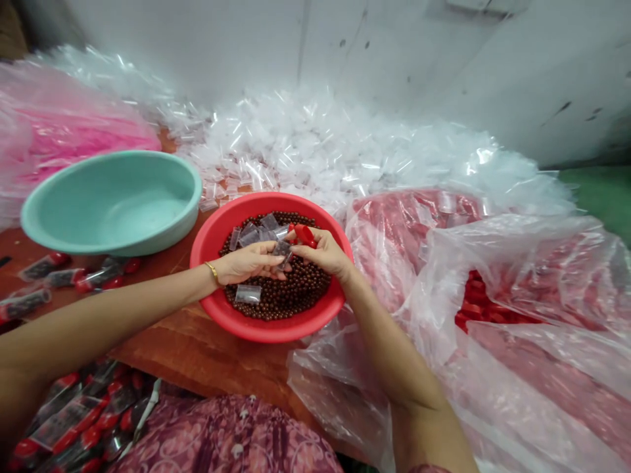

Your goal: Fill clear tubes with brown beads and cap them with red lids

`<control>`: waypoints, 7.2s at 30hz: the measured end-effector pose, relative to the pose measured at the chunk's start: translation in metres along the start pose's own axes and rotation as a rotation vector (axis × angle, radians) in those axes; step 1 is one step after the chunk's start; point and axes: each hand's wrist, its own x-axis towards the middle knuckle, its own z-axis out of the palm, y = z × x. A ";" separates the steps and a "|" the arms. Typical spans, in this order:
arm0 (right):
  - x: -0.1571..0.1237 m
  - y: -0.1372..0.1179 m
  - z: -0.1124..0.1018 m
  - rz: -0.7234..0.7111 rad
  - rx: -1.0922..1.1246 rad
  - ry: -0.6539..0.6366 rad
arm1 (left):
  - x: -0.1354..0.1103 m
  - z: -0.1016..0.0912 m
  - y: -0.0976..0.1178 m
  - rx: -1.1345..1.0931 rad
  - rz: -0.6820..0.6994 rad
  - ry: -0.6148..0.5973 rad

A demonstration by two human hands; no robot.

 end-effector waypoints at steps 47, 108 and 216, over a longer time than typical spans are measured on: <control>-0.004 -0.001 0.004 0.118 -0.039 0.204 | 0.004 0.001 0.011 0.013 0.241 0.108; -0.012 0.007 0.025 0.226 -1.227 -0.868 | 0.005 -0.017 0.011 -0.398 0.209 -0.069; -0.021 -0.017 0.042 -0.305 -0.528 0.312 | -0.011 0.008 0.004 0.790 0.398 0.356</control>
